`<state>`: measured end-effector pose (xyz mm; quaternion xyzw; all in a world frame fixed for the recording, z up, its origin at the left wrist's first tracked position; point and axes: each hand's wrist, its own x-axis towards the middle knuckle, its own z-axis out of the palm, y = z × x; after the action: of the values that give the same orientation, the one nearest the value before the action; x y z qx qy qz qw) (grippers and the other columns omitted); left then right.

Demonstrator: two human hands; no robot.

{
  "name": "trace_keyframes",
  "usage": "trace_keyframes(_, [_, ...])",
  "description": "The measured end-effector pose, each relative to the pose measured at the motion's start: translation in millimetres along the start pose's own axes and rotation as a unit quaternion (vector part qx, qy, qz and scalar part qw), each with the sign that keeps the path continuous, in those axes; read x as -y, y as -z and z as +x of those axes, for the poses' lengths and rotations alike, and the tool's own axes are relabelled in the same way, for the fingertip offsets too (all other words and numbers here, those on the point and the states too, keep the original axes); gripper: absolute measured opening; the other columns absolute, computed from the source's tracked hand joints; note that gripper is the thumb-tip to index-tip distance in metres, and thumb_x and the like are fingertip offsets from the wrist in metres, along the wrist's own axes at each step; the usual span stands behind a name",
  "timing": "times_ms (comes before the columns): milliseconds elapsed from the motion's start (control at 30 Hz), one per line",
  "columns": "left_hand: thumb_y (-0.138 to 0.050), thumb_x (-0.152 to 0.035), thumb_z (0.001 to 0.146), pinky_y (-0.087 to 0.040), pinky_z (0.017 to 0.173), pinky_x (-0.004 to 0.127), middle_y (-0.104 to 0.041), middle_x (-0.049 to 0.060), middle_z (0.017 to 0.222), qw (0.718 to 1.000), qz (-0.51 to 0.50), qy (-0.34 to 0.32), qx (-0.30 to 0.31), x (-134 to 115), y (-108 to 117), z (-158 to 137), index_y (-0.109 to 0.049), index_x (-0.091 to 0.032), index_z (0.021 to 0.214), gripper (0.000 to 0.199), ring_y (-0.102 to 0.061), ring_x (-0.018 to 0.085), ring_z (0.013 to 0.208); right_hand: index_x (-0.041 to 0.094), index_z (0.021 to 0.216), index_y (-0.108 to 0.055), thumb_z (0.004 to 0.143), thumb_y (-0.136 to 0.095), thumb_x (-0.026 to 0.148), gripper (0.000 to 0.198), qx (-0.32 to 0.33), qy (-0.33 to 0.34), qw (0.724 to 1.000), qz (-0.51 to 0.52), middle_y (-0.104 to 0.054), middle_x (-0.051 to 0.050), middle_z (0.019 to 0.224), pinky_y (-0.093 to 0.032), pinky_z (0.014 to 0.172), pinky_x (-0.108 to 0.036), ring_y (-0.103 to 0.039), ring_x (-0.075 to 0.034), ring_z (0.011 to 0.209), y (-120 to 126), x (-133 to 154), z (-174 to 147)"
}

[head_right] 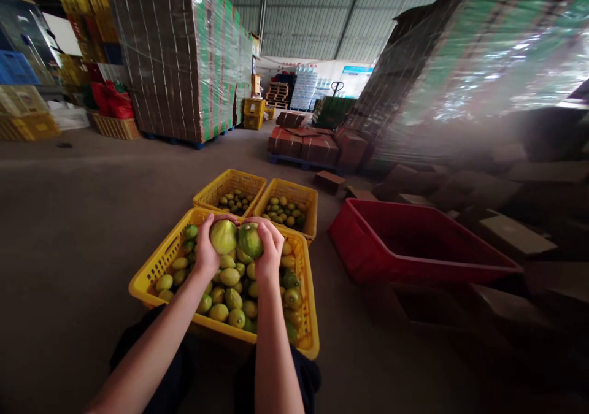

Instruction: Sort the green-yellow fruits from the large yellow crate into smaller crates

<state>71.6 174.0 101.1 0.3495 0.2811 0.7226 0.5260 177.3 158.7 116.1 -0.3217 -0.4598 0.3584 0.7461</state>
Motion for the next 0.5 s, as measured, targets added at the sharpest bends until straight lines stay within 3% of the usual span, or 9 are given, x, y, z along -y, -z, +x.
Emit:
trace_keyframes(167, [-0.051, -0.050, 0.086, -0.055, 0.085, 0.032, -0.078, 0.007, 0.081, 1.000, -0.018, -0.015, 0.016, -7, -3, -1, -0.076, -0.020, 0.068, 0.043, -0.074, 0.023, 0.090, 0.022, 0.072, -0.079, 0.078, -0.063, 0.044, 0.027, 0.052, -0.037, 0.997, 0.042, -0.075, -0.004, 0.076, -0.052, 0.075, -0.034, -0.068, -0.024, 0.076, 2, 2, 1])
trace_keyframes(500, [-0.066, -0.044, 0.074, -0.057, 0.082, 0.031, -0.074, 0.005, 0.068, 0.990, -0.097, 0.102, -0.031, -14, -4, 4, -0.072, -0.020, 0.064, 0.027, -0.075, 0.024, 0.087, 0.022, 0.074, -0.080, 0.078, -0.064, 0.046, 0.029, 0.081, -0.074, 0.993, 0.054, -0.074, -0.004, 0.076, -0.053, 0.077, -0.034, -0.067, -0.023, 0.078, 3, 3, 1])
